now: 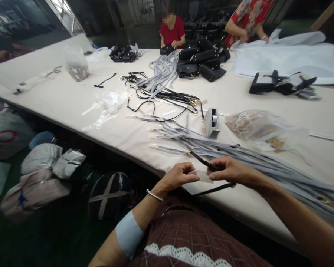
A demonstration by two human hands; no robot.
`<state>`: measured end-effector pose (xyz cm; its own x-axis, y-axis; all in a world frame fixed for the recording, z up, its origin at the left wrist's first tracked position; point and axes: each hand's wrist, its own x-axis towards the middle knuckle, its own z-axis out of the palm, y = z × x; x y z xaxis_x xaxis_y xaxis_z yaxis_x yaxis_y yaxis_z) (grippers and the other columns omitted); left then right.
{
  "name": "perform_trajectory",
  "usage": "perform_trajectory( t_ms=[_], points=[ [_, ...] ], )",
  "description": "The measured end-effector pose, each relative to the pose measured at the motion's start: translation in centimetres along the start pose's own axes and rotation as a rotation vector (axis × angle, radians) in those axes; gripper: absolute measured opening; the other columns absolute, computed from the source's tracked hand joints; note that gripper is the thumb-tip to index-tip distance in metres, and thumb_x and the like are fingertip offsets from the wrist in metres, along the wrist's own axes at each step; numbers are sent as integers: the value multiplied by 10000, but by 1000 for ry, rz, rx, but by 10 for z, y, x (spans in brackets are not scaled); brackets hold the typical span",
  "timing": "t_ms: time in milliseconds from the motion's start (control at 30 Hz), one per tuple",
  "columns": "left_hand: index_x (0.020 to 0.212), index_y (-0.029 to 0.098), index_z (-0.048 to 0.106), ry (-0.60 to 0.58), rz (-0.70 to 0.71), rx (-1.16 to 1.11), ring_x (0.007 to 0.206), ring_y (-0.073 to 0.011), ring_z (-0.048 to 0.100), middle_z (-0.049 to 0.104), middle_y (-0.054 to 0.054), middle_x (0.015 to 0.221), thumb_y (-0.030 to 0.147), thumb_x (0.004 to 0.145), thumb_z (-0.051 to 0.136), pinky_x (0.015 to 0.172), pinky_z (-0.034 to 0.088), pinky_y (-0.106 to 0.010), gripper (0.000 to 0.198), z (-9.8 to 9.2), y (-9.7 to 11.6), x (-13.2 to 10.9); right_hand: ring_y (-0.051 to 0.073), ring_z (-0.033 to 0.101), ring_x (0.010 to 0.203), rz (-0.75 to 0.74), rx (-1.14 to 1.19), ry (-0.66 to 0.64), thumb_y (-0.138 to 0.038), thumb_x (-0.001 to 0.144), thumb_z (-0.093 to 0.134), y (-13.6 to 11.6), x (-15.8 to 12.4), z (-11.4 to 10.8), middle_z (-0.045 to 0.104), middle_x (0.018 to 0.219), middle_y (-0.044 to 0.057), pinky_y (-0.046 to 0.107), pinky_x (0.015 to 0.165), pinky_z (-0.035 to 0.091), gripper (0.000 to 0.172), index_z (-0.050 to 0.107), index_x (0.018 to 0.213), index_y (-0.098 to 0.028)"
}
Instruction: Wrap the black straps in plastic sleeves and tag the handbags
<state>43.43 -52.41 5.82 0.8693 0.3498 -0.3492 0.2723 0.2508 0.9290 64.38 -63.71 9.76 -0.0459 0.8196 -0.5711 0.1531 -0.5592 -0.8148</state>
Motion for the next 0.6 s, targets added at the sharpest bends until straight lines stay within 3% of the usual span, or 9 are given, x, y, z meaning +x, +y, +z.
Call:
perform_trajectory(
  t_ms=[100,267,467,600],
  points=[
    [744,160,535,24,34,-7,627,-90,376,440,60,657,419,701,766,603,282,-228,350,8,-4,-8,83,373,492,-14,70,67,-458,628,820,15,-8,15,542,649,-18,194,393,271,469,709,979,-168],
    [754,169,517,-11,68,-5,635,-91,386,453,59,676,394,692,778,607,300,-226,350,11,-13,-25,62,306,466,6,156,284,-486,677,779,29,-15,53,502,604,-24,204,398,233,364,666,774,-153],
    [824,161,582,-113,59,-74,659,-105,444,530,34,729,426,663,800,622,337,-237,379,-9,-37,-75,85,387,517,49,150,172,-526,666,771,11,-17,117,506,585,-20,220,477,295,408,649,718,-140],
    [730,164,530,4,75,-112,623,-92,399,477,50,671,450,670,793,588,302,-232,393,-24,-58,-116,80,384,484,92,116,120,-591,639,774,-6,-8,161,521,580,-22,224,452,275,488,675,776,-134]
  ],
)
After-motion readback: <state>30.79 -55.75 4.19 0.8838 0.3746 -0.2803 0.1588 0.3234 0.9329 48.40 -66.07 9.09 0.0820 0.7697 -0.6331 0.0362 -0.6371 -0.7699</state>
